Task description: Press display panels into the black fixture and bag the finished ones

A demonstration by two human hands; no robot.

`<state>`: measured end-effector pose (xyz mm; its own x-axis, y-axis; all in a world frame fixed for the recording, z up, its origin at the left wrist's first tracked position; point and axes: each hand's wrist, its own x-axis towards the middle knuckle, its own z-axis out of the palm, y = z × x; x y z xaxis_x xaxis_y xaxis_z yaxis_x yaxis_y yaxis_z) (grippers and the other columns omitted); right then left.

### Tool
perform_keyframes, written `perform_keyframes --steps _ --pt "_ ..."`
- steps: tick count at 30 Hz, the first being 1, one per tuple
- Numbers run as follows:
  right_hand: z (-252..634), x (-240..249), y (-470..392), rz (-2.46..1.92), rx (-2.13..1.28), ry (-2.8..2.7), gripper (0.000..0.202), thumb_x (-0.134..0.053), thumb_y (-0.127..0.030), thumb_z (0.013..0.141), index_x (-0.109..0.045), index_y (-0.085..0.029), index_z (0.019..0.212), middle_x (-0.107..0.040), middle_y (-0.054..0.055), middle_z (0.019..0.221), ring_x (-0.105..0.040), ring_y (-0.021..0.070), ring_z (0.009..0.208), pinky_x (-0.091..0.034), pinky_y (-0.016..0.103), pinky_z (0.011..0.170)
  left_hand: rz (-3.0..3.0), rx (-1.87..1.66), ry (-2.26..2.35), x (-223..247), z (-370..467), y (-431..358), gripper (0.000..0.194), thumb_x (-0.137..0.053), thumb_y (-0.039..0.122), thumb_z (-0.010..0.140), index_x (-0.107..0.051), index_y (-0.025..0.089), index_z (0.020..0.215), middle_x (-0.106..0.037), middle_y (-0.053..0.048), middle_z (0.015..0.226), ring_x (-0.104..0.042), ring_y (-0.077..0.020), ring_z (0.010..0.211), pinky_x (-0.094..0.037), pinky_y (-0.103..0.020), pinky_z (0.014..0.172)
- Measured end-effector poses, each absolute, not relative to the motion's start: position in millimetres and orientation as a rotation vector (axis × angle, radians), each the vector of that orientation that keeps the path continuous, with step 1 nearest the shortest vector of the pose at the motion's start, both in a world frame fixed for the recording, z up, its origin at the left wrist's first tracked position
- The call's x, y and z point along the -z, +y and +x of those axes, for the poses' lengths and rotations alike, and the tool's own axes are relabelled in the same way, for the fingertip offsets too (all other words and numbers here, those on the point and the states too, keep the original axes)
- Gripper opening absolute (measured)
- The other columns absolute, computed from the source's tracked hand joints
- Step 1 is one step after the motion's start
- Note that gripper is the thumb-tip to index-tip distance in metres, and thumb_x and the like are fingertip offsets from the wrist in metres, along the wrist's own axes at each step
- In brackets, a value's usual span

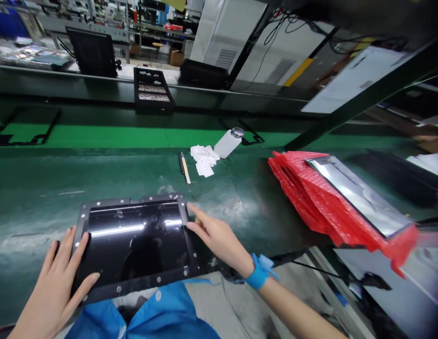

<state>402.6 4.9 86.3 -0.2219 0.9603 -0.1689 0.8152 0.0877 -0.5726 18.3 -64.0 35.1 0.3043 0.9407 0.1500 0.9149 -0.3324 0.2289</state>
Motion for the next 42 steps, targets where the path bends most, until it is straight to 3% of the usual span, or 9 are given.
perform_keyframes --steps 3,6,9,15,23,32,36,40,42 --pt "382.6 -98.4 30.6 -1.558 -0.513 -2.256 0.046 -0.043 -0.033 0.100 -0.043 -0.021 0.144 -0.063 0.007 0.102 -0.060 0.0233 0.094 -0.051 0.039 0.082 2.513 -0.359 1.703 -30.1 11.9 -63.6 0.105 -0.049 0.074 0.084 -0.002 0.017 0.158 -0.008 -0.017 0.164 -0.011 -0.0430 0.149 -0.013 -0.065 0.117" --pt "350.6 -97.6 48.9 -1.187 -0.458 -2.414 0.047 -0.041 -0.017 0.098 -0.040 -0.023 0.145 -0.061 0.007 0.121 -0.054 0.0210 0.114 -0.048 0.040 0.096 2.562 -0.326 1.669 -31.1 8.8 -65.1 0.120 -0.054 0.082 0.075 -0.001 0.013 0.158 -0.008 -0.023 0.162 -0.012 -0.0463 0.148 -0.012 -0.067 0.115" --pt "324.9 -89.7 58.5 -1.057 -0.429 -2.503 0.055 -0.038 -0.007 0.094 -0.033 -0.021 0.147 -0.063 0.007 0.122 -0.055 0.0205 0.114 -0.049 0.042 0.095 2.575 -0.356 1.708 -34.0 11.7 -67.6 0.126 -0.050 0.087 0.072 0.003 0.010 0.157 -0.013 -0.025 0.161 -0.013 -0.0456 0.147 -0.010 -0.067 0.116" --pt "307.5 -77.1 60.7 -1.010 -0.381 -2.542 0.053 -0.035 -0.003 0.090 -0.044 -0.016 0.141 -0.062 0.014 0.123 -0.054 0.0269 0.116 -0.049 0.050 0.093 2.547 -0.404 1.767 -37.4 19.8 -71.5 0.128 -0.048 0.088 0.072 0.007 0.009 0.156 -0.020 -0.025 0.159 -0.013 -0.0438 0.148 -0.005 -0.067 0.116" --pt "299.9 -71.2 77.1 -0.992 -0.643 -2.365 0.036 -0.039 -0.017 0.095 -0.052 -0.020 0.128 -0.062 0.010 0.110 -0.055 0.0250 0.109 -0.048 0.048 0.095 2.443 -0.432 1.796 -45.6 23.5 -73.1 0.135 -0.047 0.092 0.066 0.014 0.011 0.155 -0.020 -0.028 0.158 -0.011 -0.0470 0.147 -0.002 -0.072 0.113" --pt "294.1 -87.3 103.9 -1.095 -0.964 -2.382 0.026 -0.046 -0.018 0.080 -0.059 -0.021 0.103 -0.065 0.006 0.096 -0.060 0.0229 0.096 -0.047 0.043 0.090 2.409 -0.461 1.779 -46.3 26.2 -75.4 0.135 -0.046 0.092 0.065 0.012 0.012 0.156 -0.019 -0.028 0.159 -0.007 -0.0475 0.148 -0.002 -0.073 0.112" --pt "293.1 -104.2 109.0 -1.074 -1.104 -2.389 0.026 -0.043 -0.021 0.079 -0.055 -0.021 0.102 -0.064 0.005 0.095 -0.062 0.0195 0.089 -0.049 0.037 0.083 2.365 -0.466 1.788 -49.0 26.2 -75.6 0.135 -0.050 0.090 0.065 0.011 0.013 0.156 -0.018 -0.027 0.159 -0.006 -0.0469 0.148 -0.002 -0.074 0.112" --pt "303.0 -118.1 113.4 -1.012 -1.355 -2.349 0.027 -0.048 -0.025 0.081 -0.052 -0.022 0.108 -0.063 0.007 0.103 -0.060 0.0189 0.092 -0.050 0.033 0.078 2.290 -0.470 1.726 -52.1 23.7 -75.2 0.124 -0.059 0.080 0.074 0.010 0.019 0.157 -0.005 -0.023 0.162 0.005 -0.0447 0.148 -0.006 -0.075 0.112" --pt "308.6 -120.0 115.6 -1.024 -1.476 -2.286 0.026 -0.055 -0.032 0.082 -0.051 -0.022 0.105 -0.062 0.007 0.105 -0.060 0.0187 0.089 -0.050 0.034 0.077 2.230 -0.553 1.657 -51.3 22.8 -76.2 0.109 -0.061 0.068 0.083 0.005 0.025 0.158 0.004 -0.019 0.163 0.011 -0.0415 0.148 -0.008 -0.075 0.112"
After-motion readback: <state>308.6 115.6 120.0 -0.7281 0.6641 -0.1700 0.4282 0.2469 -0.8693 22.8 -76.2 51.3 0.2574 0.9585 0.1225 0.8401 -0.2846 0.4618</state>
